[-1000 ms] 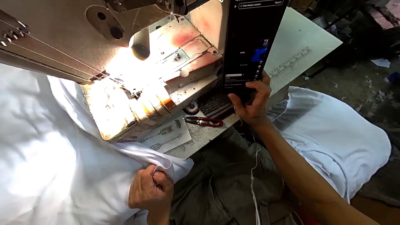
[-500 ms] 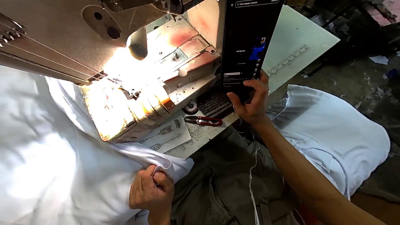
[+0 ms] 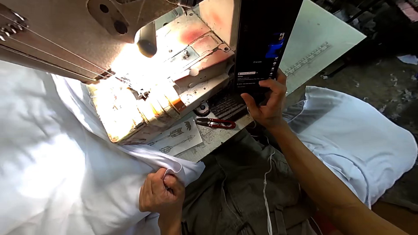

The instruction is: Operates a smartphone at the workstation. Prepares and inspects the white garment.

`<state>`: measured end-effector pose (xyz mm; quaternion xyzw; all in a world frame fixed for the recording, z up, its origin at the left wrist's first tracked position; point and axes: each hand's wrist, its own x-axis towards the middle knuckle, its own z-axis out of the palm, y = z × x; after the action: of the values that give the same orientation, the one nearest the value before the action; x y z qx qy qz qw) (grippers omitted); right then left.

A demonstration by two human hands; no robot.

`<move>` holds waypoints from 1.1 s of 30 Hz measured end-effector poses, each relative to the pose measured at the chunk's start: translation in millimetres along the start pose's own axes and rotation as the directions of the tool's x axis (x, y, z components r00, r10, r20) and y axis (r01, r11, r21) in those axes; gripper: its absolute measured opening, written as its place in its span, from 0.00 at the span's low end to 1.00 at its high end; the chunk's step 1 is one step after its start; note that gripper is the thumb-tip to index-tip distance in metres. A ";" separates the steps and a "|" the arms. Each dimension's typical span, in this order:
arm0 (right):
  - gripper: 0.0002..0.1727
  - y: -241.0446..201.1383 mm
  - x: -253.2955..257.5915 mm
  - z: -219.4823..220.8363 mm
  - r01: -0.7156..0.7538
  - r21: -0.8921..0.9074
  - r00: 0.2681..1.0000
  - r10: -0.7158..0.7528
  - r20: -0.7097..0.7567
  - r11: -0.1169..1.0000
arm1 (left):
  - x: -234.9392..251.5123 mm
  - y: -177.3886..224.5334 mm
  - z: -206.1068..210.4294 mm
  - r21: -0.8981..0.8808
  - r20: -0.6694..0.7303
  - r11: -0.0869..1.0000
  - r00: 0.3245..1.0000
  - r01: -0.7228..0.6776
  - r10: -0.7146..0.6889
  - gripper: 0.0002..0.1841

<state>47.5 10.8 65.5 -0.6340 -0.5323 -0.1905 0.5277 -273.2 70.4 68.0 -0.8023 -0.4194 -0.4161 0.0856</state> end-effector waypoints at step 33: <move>0.27 1.0 -1.6 0.2 -0.014 0.030 1.000 0.014 0.005 0.999 | -1.3 -0.9 0.9 -0.012 -0.012 1.000 1.000 -0.008 0.008 0.25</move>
<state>47.8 10.3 63.7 -0.6301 -0.5320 -0.1771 0.5372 -273.7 70.6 66.2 -0.8020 -0.4131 -0.4229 0.0851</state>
